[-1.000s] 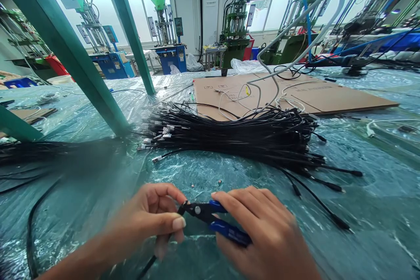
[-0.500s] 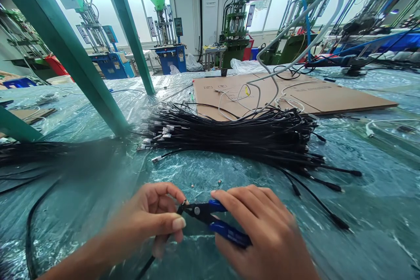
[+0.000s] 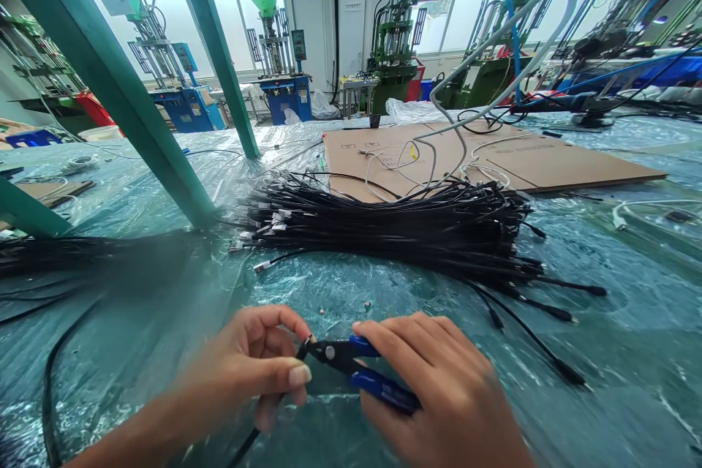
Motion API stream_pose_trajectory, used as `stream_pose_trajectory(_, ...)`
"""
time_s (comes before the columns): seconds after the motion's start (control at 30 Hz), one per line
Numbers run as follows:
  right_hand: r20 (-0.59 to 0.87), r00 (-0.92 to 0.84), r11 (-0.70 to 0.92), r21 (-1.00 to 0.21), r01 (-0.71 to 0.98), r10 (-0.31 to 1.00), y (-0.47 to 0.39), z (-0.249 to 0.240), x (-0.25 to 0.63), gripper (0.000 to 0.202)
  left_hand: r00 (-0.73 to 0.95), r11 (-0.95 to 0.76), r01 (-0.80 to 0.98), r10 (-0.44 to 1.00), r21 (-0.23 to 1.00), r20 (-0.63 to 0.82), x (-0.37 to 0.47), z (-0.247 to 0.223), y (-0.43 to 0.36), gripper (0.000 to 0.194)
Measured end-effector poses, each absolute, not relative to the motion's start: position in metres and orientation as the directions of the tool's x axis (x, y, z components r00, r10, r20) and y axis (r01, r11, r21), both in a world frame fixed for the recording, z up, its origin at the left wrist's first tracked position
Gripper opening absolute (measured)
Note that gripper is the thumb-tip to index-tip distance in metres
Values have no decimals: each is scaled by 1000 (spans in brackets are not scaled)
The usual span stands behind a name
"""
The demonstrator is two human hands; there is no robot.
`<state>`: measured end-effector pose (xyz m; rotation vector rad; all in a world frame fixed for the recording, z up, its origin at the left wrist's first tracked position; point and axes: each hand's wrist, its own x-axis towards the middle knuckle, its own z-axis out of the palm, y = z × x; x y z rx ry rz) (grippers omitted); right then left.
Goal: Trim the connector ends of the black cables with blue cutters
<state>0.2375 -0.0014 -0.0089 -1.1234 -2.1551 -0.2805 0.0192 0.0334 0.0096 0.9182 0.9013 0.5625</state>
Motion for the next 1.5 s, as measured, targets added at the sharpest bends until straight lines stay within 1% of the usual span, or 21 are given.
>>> stream_pose_trajectory(0.2, 715, -362, 609, -111, 786, 598, 0, -4, 232, 24, 523, 519, -37, 739, 854, -426, 19, 10, 33, 24)
stream_pose_trajectory(0.3, 708, -372, 606, -100, 789, 600, 1, -3, 231, 24, 530, 511, -46, 741, 859, -412, 19, 9, 34, 24)
stream_pose_trajectory(0.47, 732, -340, 589, -103, 802, 591, 1, -5, 232, 23, 528, 511, -62, 746, 858, -406, 20, 8, 34, 26)
stream_pose_trajectory(0.73, 713, -365, 596, -92, 797, 599, 0, -4, 233, 23, 528, 518, -56, 741, 854, -415, 19, 9, 34, 30)
stream_pose_trajectory(0.97, 702, -371, 614, -119, 780, 608, 1, -5, 234, 24, 513, 501, -36, 752, 865, -414, 20, 8, 33, 27)
stream_pose_trajectory(1.1, 680, -396, 613, -100, 784, 617, 1, -6, 237, 26, 511, 506, -42, 752, 862, -416, 19, 8, 33, 30)
stream_pose_trajectory(1.5, 722, -361, 596, -88, 798, 590, 1, -3, 232, 24, 501, 501, -40, 759, 865, -417, 20, 9, 33, 32)
